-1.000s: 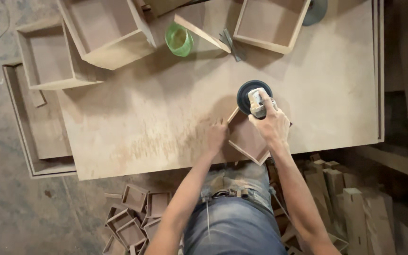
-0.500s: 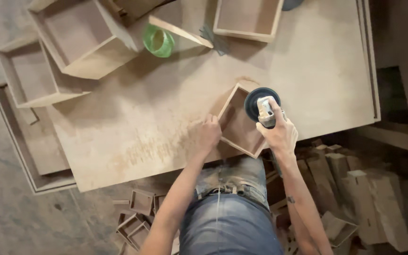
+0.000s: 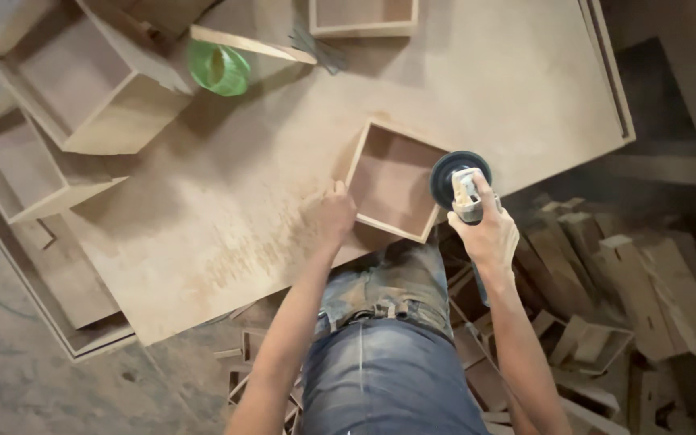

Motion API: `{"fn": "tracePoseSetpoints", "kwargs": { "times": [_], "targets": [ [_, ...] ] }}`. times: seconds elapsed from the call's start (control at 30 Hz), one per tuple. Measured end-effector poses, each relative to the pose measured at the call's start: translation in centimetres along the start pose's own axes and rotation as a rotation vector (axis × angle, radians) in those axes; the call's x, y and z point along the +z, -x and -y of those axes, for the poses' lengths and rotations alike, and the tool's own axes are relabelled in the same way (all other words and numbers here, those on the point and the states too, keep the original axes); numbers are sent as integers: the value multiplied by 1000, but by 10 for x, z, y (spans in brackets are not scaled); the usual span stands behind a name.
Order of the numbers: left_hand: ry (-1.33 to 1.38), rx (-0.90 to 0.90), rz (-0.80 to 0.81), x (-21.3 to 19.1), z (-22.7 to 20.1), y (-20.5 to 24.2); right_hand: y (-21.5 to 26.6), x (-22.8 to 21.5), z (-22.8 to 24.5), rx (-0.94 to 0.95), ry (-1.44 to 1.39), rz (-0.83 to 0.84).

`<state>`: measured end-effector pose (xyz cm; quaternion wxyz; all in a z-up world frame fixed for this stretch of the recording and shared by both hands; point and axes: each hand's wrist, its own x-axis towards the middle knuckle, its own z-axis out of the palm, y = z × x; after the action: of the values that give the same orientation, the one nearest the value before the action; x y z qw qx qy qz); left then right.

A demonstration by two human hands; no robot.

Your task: The person uses an orbital sander to smooth the surfaces and edges of small wooden boxes and rectangular pieces on a workbench. The person repeatedly picks up each item, sands it, and places it aside, continuing the process across multiple units.

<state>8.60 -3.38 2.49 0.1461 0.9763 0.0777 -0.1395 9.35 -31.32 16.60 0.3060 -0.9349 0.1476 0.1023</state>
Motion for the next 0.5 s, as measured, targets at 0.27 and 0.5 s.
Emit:
{"fn": "tracePoseSetpoints", "kwargs": {
  "times": [0.27,0.5],
  "targets": [
    [78,-26,-3,-7,-6,-3,53,-4,-11,60,72,127],
    [-39,-81,46,-32,-9,-12,99,-11,-9,75,-10,111]
  ]
}}
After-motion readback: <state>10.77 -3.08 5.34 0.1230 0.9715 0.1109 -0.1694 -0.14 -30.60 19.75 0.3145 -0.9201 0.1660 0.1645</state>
